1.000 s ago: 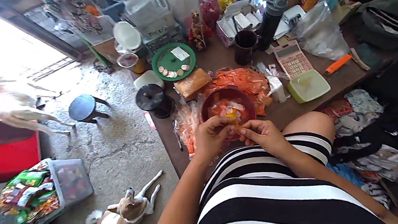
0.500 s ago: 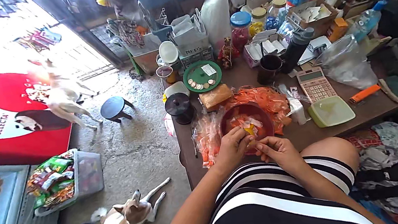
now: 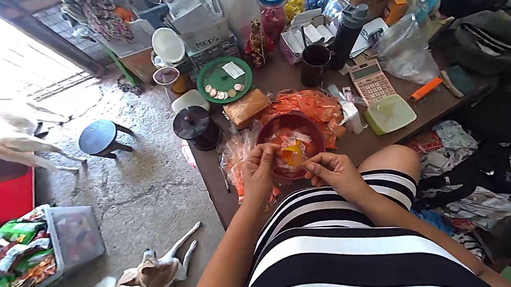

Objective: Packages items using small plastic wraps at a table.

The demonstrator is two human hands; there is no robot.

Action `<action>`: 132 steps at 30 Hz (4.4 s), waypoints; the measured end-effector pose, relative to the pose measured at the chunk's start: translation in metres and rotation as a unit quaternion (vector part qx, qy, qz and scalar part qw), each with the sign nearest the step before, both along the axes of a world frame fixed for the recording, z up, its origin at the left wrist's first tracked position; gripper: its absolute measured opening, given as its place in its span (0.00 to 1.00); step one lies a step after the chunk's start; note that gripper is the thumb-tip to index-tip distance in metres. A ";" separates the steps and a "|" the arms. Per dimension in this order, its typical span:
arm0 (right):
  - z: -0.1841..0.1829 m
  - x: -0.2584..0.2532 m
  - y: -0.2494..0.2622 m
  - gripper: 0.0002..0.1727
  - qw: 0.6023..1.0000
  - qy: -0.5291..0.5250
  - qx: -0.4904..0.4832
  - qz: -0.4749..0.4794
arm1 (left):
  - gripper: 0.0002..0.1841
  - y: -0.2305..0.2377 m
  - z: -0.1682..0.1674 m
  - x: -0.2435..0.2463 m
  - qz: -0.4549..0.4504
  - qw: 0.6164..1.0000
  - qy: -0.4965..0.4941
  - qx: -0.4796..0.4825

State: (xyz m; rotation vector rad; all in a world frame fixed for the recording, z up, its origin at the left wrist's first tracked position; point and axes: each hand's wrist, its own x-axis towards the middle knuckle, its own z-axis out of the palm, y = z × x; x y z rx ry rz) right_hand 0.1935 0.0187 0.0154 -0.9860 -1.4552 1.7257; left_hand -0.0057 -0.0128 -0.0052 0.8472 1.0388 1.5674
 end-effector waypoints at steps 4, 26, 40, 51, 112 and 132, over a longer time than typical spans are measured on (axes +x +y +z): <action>-0.001 -0.001 0.000 0.08 1.000 0.014 -0.011 -0.012 | 0.15 -0.003 0.000 0.006 -0.048 0.998 -0.031 0.011; -0.008 -0.004 0.002 0.08 0.998 -0.039 0.040 0.009 | 0.02 0.001 0.003 0.011 0.027 0.988 0.140 0.056; -0.011 0.000 0.002 0.08 0.998 -0.046 0.044 0.008 | 0.06 0.000 -0.001 0.009 0.009 0.952 0.279 0.127; -0.011 0.003 -0.002 0.09 0.996 -0.055 0.068 0.024 | 0.05 -0.004 0.006 0.012 -0.010 0.954 0.284 0.095; 0.004 0.021 0.018 0.13 0.967 -0.128 0.218 -0.015 | 0.09 -0.004 -0.018 0.020 -0.074 0.922 0.364 0.108; -0.136 0.248 -0.095 0.50 0.913 -0.220 -0.191 -0.285 | 0.09 0.002 -0.030 0.023 -0.100 0.936 0.323 0.093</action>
